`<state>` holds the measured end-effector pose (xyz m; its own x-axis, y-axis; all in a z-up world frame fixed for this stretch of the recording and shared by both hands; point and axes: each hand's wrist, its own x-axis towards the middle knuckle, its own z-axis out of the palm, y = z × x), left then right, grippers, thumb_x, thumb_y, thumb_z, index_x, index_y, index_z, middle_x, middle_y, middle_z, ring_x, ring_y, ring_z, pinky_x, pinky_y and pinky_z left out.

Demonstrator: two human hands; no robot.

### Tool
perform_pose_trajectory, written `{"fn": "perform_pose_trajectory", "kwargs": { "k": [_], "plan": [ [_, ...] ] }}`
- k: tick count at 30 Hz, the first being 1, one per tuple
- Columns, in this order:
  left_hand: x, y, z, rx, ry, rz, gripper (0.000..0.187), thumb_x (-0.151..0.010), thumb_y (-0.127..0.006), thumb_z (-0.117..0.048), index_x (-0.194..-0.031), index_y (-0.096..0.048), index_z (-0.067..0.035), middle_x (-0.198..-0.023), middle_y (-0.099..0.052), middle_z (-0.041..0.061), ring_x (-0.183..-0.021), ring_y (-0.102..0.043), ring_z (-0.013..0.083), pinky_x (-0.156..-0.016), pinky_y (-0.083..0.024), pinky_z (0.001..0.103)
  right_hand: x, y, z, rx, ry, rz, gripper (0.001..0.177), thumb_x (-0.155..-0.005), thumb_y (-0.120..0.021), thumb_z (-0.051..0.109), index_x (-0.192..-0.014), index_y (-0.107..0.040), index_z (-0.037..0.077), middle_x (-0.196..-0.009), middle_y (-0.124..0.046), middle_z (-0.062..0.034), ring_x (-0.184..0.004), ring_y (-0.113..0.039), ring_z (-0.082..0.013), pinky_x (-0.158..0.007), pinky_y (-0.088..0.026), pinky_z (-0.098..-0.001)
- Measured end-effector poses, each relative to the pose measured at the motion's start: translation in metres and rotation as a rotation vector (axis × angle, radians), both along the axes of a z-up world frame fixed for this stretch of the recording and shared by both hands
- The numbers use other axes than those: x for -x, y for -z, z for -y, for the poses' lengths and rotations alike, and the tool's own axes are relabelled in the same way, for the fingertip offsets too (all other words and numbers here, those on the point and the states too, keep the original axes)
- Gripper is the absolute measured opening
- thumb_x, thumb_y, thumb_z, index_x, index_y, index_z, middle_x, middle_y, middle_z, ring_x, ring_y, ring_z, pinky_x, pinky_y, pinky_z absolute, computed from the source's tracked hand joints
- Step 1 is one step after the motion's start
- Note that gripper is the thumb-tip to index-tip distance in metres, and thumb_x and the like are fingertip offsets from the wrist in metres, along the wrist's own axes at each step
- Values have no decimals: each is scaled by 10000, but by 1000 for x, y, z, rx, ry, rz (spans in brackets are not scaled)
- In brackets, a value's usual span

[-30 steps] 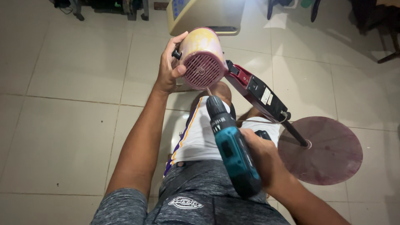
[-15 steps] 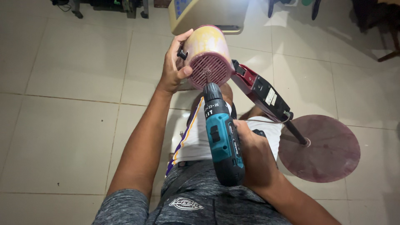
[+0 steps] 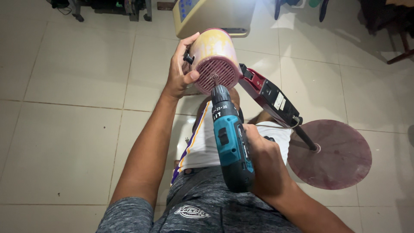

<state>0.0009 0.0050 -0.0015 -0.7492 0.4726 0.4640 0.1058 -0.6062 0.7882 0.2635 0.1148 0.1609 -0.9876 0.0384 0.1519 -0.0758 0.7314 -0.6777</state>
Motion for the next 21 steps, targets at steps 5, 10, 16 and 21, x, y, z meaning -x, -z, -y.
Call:
{"fn": "perform_pose_trajectory", "kwargs": {
  "k": [5,10,16,21],
  "plan": [
    [2,-1,0,-16,24,-4,1172,-731,-903,-588,-1556,-359,42,-1466,-516,164,-1417,-519,246,-1253,-403,364,3,-6,1,-25,1,20,445,-720,-722,53,-1112,-527,-21,-814,-670,-241,-787,-700,-434,-654,-564,-436],
    [0,-3,0,-16,46,29,1195,-711,-916,-581,-1551,-349,51,-1443,-519,168,-1393,-529,250,-1240,-418,375,4,-13,1,11,10,74,356,-749,-704,53,-1045,-514,-3,-773,-673,-233,-763,-721,-414,-634,-569,-428],
    [-1,-5,-1,-23,42,18,1198,-717,-916,-585,-1556,-345,50,-1454,-505,160,-1408,-519,242,-1251,-405,365,5,-16,2,40,4,70,308,-792,-658,15,-1069,-524,5,-751,-688,-226,-780,-726,-414,-638,-561,-438],
    [-2,-4,-1,-4,37,38,1216,-701,-923,-590,-1555,-343,54,-1446,-503,169,-1390,-522,248,-1240,-415,376,3,-12,2,10,10,41,370,-777,-646,12,-1127,-527,4,-780,-694,-228,-792,-716,-426,-651,-560,-457]
  ]
}}
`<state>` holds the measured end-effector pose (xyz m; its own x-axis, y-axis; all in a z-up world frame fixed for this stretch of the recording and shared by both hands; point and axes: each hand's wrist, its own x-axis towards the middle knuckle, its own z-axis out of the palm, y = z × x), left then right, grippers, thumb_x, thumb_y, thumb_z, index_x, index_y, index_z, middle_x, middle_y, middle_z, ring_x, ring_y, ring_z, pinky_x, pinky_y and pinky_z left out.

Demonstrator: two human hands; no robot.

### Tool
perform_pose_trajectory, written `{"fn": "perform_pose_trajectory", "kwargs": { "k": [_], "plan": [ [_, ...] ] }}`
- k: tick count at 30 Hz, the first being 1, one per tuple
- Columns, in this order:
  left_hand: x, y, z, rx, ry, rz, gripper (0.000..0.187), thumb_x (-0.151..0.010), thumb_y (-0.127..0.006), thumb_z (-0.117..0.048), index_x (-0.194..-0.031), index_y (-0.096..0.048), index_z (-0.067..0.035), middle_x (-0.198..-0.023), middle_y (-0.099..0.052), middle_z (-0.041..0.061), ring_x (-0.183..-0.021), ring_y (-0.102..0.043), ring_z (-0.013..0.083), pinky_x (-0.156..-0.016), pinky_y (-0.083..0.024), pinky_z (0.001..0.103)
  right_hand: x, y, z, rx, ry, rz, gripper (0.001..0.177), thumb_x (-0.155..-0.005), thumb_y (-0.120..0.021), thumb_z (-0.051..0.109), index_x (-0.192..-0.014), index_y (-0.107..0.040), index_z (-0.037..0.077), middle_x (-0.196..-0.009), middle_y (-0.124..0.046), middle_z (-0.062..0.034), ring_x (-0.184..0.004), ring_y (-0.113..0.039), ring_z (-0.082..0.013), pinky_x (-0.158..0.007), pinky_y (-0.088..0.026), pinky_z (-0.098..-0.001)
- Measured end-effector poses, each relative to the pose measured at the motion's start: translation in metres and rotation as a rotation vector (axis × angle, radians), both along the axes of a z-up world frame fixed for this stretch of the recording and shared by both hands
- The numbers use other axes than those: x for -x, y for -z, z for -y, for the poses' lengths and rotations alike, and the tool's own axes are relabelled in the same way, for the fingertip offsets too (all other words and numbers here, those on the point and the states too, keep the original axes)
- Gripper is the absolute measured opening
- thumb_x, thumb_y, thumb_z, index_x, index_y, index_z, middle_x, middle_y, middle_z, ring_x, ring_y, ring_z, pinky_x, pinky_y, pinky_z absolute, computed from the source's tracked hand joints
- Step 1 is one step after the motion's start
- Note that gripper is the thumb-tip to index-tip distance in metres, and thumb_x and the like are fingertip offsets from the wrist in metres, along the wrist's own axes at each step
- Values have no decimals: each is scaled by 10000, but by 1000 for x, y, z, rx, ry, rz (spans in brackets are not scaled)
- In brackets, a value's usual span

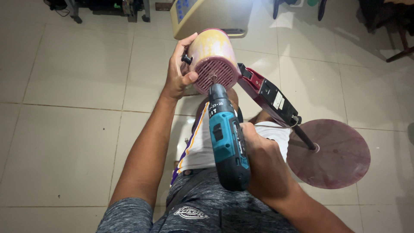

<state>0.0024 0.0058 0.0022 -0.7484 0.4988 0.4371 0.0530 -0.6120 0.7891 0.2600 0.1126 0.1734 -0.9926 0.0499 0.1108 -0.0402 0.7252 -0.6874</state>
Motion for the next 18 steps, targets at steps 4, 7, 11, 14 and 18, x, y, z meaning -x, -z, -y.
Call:
{"fn": "perform_pose_trajectory", "kwargs": {
  "k": [4,7,11,14,18],
  "plan": [
    [1,-1,-1,-11,-5,-13,1202,-712,-915,-591,-1559,-347,46,-1465,-504,164,-1408,-523,245,-1248,-409,368,1,3,0,-21,4,18,368,-784,-648,25,-1132,-528,15,-775,-699,-219,-781,-699,-439,-647,-545,-485],
    [0,-2,1,0,7,-1,1206,-707,-916,-595,-1554,-342,42,-1456,-511,165,-1399,-526,250,-1238,-415,378,0,5,-1,-61,18,44,388,-783,-655,40,-1147,-521,18,-782,-698,-226,-775,-686,-453,-639,-536,-511],
    [1,-1,2,39,-22,-36,1222,-695,-891,-646,-1552,-357,41,-1447,-531,167,-1400,-539,258,-1244,-421,393,1,6,-1,-75,29,60,432,-774,-689,72,-1171,-521,37,-826,-707,-235,-768,-688,-457,-636,-546,-528],
    [3,0,3,59,-33,-56,1235,-686,-881,-672,-1552,-368,42,-1447,-538,168,-1407,-537,259,-1251,-413,395,1,7,0,-71,33,91,431,-789,-707,93,-1175,-519,53,-852,-708,-230,-765,-692,-453,-630,-548,-521],
    [5,1,3,58,-29,-78,1234,-693,-877,-674,-1560,-368,41,-1448,-533,160,-1407,-527,255,-1257,-401,387,-1,11,-4,-24,3,81,429,-819,-693,92,-1212,-523,59,-880,-713,-220,-764,-701,-435,-643,-558,-499]
  ]
}}
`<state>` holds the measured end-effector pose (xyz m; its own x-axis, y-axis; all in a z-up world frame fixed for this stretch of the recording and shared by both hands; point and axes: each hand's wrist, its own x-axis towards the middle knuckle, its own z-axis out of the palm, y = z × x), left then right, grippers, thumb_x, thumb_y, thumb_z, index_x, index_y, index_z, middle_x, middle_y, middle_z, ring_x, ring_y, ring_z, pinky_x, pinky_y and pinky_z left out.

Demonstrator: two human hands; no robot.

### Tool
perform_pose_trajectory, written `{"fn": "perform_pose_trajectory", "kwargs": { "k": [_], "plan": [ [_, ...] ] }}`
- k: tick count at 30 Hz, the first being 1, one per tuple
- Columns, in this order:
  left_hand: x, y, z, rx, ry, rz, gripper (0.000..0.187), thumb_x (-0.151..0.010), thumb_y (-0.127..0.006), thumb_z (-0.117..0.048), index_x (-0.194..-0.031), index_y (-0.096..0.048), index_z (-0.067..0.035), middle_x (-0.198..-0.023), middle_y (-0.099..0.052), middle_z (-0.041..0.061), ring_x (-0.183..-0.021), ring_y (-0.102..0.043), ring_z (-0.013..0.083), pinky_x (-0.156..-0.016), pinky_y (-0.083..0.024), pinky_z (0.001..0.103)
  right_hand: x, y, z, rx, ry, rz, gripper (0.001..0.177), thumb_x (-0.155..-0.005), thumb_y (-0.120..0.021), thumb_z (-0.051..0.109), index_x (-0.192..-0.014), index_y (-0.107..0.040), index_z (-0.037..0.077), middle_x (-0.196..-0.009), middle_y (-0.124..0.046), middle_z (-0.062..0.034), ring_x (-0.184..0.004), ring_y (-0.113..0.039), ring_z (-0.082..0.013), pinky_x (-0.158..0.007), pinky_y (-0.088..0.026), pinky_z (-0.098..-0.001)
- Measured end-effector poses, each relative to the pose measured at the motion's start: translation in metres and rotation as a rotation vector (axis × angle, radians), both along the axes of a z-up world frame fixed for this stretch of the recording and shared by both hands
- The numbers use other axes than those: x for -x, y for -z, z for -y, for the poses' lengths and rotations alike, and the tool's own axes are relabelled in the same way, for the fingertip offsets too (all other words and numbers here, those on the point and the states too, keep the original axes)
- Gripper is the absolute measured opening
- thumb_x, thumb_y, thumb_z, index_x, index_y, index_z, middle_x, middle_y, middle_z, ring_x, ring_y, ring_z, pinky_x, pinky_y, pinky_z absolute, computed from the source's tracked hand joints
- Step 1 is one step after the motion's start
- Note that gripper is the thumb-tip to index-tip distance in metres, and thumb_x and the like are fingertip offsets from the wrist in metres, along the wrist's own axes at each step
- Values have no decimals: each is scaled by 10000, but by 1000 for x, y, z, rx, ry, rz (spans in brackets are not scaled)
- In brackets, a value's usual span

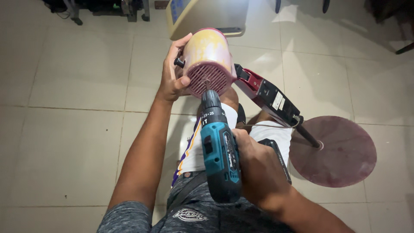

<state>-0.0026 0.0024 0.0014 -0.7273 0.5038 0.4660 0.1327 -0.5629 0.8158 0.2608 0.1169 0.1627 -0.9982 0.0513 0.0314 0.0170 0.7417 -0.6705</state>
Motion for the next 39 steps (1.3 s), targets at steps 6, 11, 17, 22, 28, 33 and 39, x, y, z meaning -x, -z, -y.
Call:
{"fn": "perform_pose_trajectory", "kwargs": {
  "k": [6,11,17,22,28,33,39],
  "plan": [
    [-1,0,4,18,-16,31,1270,-667,-879,-702,-1553,-358,46,-1469,-506,154,-1433,-498,259,-1264,-373,391,-16,11,-22,88,-88,-37,522,-716,-761,121,-1181,-541,28,-819,-697,-168,-721,-731,-357,-611,-573,-436],
    [-4,4,4,35,-51,15,1276,-660,-857,-725,-1562,-379,40,-1479,-508,150,-1420,-498,253,-1262,-365,384,-25,30,-49,151,230,-214,269,-841,-727,105,-1063,-594,34,-769,-698,-90,-654,-720,-241,-622,-577,-336],
    [-7,8,11,27,-39,43,1264,-656,-875,-703,-1555,-375,31,-1477,-511,145,-1414,-494,248,-1268,-348,378,24,54,-92,-213,233,-381,327,-871,-748,104,-1128,-570,7,-935,-683,-192,-814,-706,-338,-705,-554,-398],
    [-10,6,12,32,-37,54,1282,-649,-878,-702,-1573,-362,22,-1472,-519,143,-1385,-508,243,-1251,-368,375,46,69,-96,-127,276,-309,506,-817,-860,199,-1168,-565,-12,-900,-691,-203,-822,-709,-380,-720,-558,-435],
    [-7,0,11,4,-16,73,1297,-642,-902,-677,-1580,-335,16,-1485,-506,145,-1413,-499,251,-1267,-369,386,58,61,-92,-199,239,-384,507,-850,-812,120,-1273,-574,-28,-1047,-689,-233,-931,-699,-418,-792,-560,-453],
    [-6,-1,12,3,15,50,1305,-644,-909,-665,-1600,-333,11,-1451,-511,151,-1426,-497,247,-1281,-362,382,66,65,-85,-247,286,-372,401,-896,-771,69,-1225,-564,-29,-1040,-684,-230,-933,-691,-432,-782,-550,-488],
    [-6,-4,9,-17,39,47,1316,-632,-914,-666,-1594,-327,13,-1458,-526,153,-1419,-518,249,-1286,-384,392,68,63,-85,-258,297,-358,445,-875,-785,84,-1227,-543,-38,-1029,-673,-236,-912,-688,-436,-760,-543,-499]
  ]
}}
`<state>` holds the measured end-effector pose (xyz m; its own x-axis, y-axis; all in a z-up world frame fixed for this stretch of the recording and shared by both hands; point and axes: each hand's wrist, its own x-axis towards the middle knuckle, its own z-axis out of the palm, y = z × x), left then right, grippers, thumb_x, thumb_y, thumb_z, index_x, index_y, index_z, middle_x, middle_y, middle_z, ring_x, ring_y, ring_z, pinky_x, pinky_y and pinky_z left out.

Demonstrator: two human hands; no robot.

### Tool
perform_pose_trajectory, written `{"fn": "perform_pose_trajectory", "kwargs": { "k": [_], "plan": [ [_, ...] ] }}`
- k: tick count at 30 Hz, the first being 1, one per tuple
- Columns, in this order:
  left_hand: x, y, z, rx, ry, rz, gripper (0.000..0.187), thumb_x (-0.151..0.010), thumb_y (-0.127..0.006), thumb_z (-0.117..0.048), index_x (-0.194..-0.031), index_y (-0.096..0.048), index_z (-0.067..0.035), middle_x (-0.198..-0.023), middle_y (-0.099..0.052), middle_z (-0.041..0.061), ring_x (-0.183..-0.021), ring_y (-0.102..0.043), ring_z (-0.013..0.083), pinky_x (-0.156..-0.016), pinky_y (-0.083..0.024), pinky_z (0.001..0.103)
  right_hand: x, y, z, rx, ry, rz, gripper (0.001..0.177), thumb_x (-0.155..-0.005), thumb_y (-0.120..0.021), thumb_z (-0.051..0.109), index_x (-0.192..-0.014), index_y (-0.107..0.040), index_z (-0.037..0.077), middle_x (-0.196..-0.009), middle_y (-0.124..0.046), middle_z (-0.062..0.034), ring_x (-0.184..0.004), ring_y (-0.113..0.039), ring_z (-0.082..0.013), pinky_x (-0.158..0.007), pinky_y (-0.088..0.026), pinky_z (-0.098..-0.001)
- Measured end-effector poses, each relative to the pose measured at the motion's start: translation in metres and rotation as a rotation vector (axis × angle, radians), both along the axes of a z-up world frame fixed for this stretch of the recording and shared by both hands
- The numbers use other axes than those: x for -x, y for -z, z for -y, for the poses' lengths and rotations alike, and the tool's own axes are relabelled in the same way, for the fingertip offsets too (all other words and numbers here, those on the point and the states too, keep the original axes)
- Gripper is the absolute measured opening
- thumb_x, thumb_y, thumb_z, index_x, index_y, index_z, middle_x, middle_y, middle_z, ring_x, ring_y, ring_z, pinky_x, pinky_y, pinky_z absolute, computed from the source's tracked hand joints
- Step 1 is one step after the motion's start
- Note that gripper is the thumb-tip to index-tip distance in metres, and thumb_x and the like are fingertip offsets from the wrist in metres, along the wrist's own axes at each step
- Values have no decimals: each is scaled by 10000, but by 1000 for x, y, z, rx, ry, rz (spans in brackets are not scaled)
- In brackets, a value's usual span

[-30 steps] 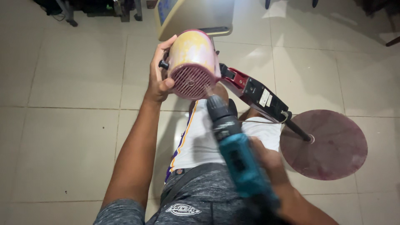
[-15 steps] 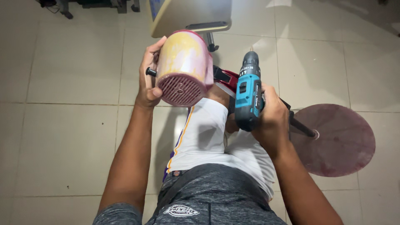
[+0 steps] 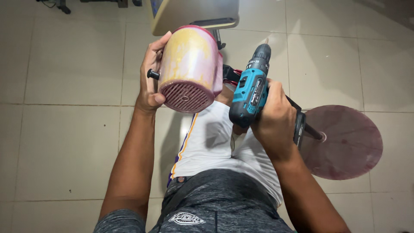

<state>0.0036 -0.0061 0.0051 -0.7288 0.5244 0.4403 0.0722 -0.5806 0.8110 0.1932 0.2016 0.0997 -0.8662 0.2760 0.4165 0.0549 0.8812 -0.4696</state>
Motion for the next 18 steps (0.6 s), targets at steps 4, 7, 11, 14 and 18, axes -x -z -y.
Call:
{"fn": "perform_pose_trajectory", "kwargs": {
  "k": [4,7,11,14,18],
  "plan": [
    [0,1,2,6,3,0,1312,-651,-911,-653,-1611,-321,18,-1473,-514,157,-1438,-501,249,-1293,-366,384,0,1,2,-5,2,10,495,-826,-819,97,-1209,-537,-42,-1017,-659,-239,-887,-672,-451,-739,-533,-513],
    [0,2,5,-1,19,15,1299,-665,-913,-629,-1615,-308,19,-1492,-498,158,-1452,-486,249,-1300,-350,381,2,3,4,-5,10,23,520,-787,-826,93,-1199,-538,-41,-1037,-652,-245,-879,-663,-463,-738,-532,-520],
    [-1,3,8,-19,32,30,1290,-672,-919,-585,-1624,-298,26,-1500,-491,160,-1457,-482,251,-1308,-342,380,3,3,5,-28,-10,26,527,-792,-836,101,-1194,-529,-44,-1042,-635,-255,-873,-655,-473,-731,-527,-525],
    [-2,2,9,-32,24,32,1294,-668,-923,-576,-1622,-297,35,-1510,-488,166,-1464,-479,253,-1312,-340,383,3,2,5,-41,-2,45,513,-809,-832,101,-1192,-526,-48,-1046,-633,-262,-861,-651,-476,-721,-521,-532],
    [-3,0,8,-34,5,33,1304,-658,-926,-580,-1612,-294,46,-1560,-495,181,-1461,-488,265,-1309,-347,393,2,2,6,-14,-1,39,523,-765,-832,123,-1152,-524,-47,-1011,-630,-257,-846,-650,-479,-710,-524,-532]
  ]
}}
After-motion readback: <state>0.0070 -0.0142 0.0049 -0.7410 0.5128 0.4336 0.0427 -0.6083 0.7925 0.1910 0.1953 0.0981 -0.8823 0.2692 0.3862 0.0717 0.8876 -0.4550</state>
